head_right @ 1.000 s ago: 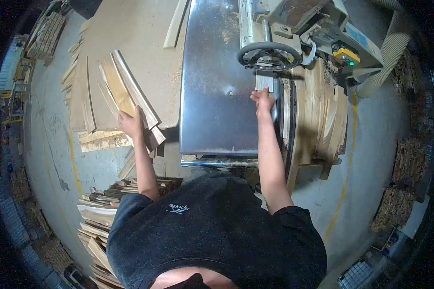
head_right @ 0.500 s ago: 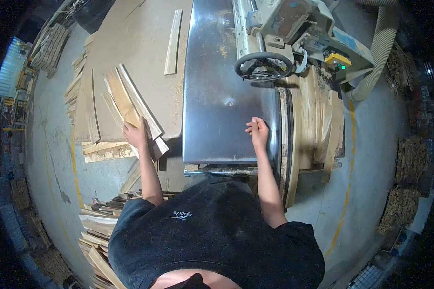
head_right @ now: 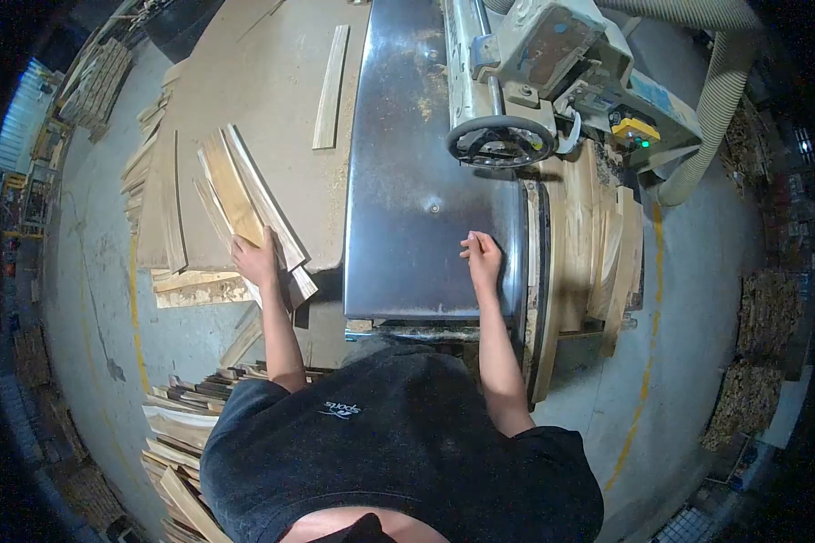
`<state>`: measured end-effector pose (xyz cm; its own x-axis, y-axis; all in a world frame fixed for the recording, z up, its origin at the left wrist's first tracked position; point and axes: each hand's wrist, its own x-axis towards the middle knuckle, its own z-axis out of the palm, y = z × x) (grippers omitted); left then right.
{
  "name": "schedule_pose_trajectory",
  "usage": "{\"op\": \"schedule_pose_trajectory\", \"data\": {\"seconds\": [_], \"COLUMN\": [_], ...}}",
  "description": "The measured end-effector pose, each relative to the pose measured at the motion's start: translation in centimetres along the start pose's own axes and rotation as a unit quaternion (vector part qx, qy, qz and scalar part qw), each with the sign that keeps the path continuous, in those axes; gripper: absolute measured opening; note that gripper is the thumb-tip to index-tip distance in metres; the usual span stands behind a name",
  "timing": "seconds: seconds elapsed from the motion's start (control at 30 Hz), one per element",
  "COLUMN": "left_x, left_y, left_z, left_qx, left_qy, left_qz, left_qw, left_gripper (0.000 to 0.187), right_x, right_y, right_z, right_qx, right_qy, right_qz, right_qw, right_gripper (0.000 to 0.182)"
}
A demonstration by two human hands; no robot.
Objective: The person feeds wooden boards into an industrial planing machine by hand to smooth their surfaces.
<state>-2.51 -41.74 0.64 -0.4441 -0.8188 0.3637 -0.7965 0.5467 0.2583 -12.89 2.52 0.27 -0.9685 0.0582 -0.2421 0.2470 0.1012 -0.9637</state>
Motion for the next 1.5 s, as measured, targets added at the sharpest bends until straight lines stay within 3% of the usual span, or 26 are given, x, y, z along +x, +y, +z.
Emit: {"op": "schedule_pose_trajectory", "data": {"seconds": [0.17,0.27,0.37,0.5,0.6,0.67,0.7,0.73,0.8,0.83,0.87,0.9,0.93,0.97,1.0,1.03,1.07,1.1,1.13,1.17,1.2,1.27,1.33,1.37,1.47,1.5], "left_x": [0.1,0.3,1.8,5.1,7.2,8.1,7.8,7.6,6.9,5.5,4.4,2.4,-0.1,-2.2,-4.9,-8.8,-11.3,-14.7,-17.8,-20.6,-23.0,-26.7,-29.2,-30.5,-32.7,-34.3], "left_y": [0.4,1.9,5.9,14.0,18.4,20.3,20.8,21.2,21.7,22.0,21.3,20.6,20.3,18.1,16.7,15.3,14.5,13.6,12.9,11.5,10.7,9.2,9.0,9.1,10.9,11.2], "left_z": [-0.5,-0.9,0.2,6.7,10.3,9.7,10.1,10.4,11.1,11.3,11.3,7.5,2.7,4.0,2.3,0.4,-3.3,-6.0,-9.0,-8.9,-10.3,-10.2,-10.2,-10.1,-11.6,-9.8], "left_qx": [-0.012,0.048,-0.102,-0.367,-0.365,-0.167,-0.147,-0.149,-0.304,-0.356,-0.498,-0.607,-0.655,-0.647,-0.598,-0.601,-0.498,-0.502,-0.494,-0.436,-0.42,-0.34,-0.279,-0.263,-0.21,-0.22], "left_qy": [-0.023,-0.024,0.016,-0.033,-0.067,-0.258,-0.201,-0.202,-0.22,-0.135,-0.284,-0.416,-0.471,-0.525,-0.575,-0.581,-0.62,-0.602,-0.62,-0.597,-0.579,-0.484,-0.211,-0.26,-0.255,-0.264], "left_qz": [-0.021,-0.039,0.047,0.142,0.143,0.225,0.242,0.251,0.128,0.135,0.038,-0.065,-0.119,-0.088,-0.041,-0.05,0.023,0.11,0.1,0.147,0.126,0.196,0.355,0.312,0.422,0.422], "left_qw": [0.999,0.998,0.994,0.919,0.917,0.925,0.938,0.935,0.918,0.915,0.818,0.674,0.579,0.546,0.557,0.546,0.606,0.611,0.601,0.658,0.687,0.782,0.867,0.875,0.844,0.839], "left_gripper": [0.087,0.08,0.063,0.058,0.055,0.052,0.05,0.05,0.046,0.056,0.065,0.075,0.095,0.103,0.108,0.113,0.12,0.124,0.122,0.117,0.102,0.082,0.066,0.06,0.071,0.078], "right_x": [0.1,0.3,0.0,0.2,-0.4,-0.8,-1.1,-1.5,-2.7,-3.5,-4.2,-4.8,-5.5,-6.6,-7.8,-8.6,-9.9,-11.2,-12.5,-14.0,-15.5,-17.7,-19.8,-20.7,-23.4,-23.7], "right_y": [0.4,0.4,0.8,0.0,-0.2,0.3,0.7,1.2,1.9,2.2,2.5,2.9,3.0,3.0,3.2,3.6,3.3,2.9,2.6,2.5,3.2,5.1,6.7,7.5,8.2,8.7], "right_z": [0.1,0.2,-0.2,-0.2,-0.3,-0.6,-0.8,-1.0,-1.5,-1.8,-1.9,-2.0,-2.1,-2.3,-2.6,-3.0,-3.4,-3.9,-4.5,-5.1,-5.6,-6.9,-8.7,-9.5,-10.9,-11.2], "right_qx": [0.008,0.007,0.001,-0.01,-0.011,0.009,0.023,0.048,0.067,0.074,0.073,0.072,0.08,0.083,0.084,0.087,0.078,0.085,0.091,0.116,0.135,0.04,0.033,0.008,0.015,0.061], "right_qy": [0.002,0.006,-0.005,-0.024,-0.023,0.012,0.024,0.022,0.035,0.042,0.038,0.03,0.029,0.009,-0.011,-0.047,-0.087,-0.131,-0.174,-0.218,-0.242,-0.258,-0.276,-0.299,-0.302,-0.292], "right_qz": [-0.009,-0.015,-0.017,-0.003,-0.004,0.011,0.014,0.004,0.005,0.009,0.013,0.018,0.023,0.037,0.052,0.06,0.077,0.109,0.14,0.172,0.164,0.186,0.175,0.178,0.194,0.244], "right_qw": [1.0,1.0,1.0,1.0,1.0,1.0,0.999,0.999,0.997,0.996,0.997,0.997,0.996,0.996,0.995,0.993,0.99,0.982,0.97,0.954,0.947,0.947,0.945,0.937,0.933,0.923], "right_gripper": [0.023,0.023,0.024,0.026,0.027,0.028,0.028,0.028,0.028,0.028,0.028,0.028,0.028,0.028,0.028,0.029,0.037,0.041,0.046,0.052,0.053,0.05,0.045,0.043,0.042,0.044]}}
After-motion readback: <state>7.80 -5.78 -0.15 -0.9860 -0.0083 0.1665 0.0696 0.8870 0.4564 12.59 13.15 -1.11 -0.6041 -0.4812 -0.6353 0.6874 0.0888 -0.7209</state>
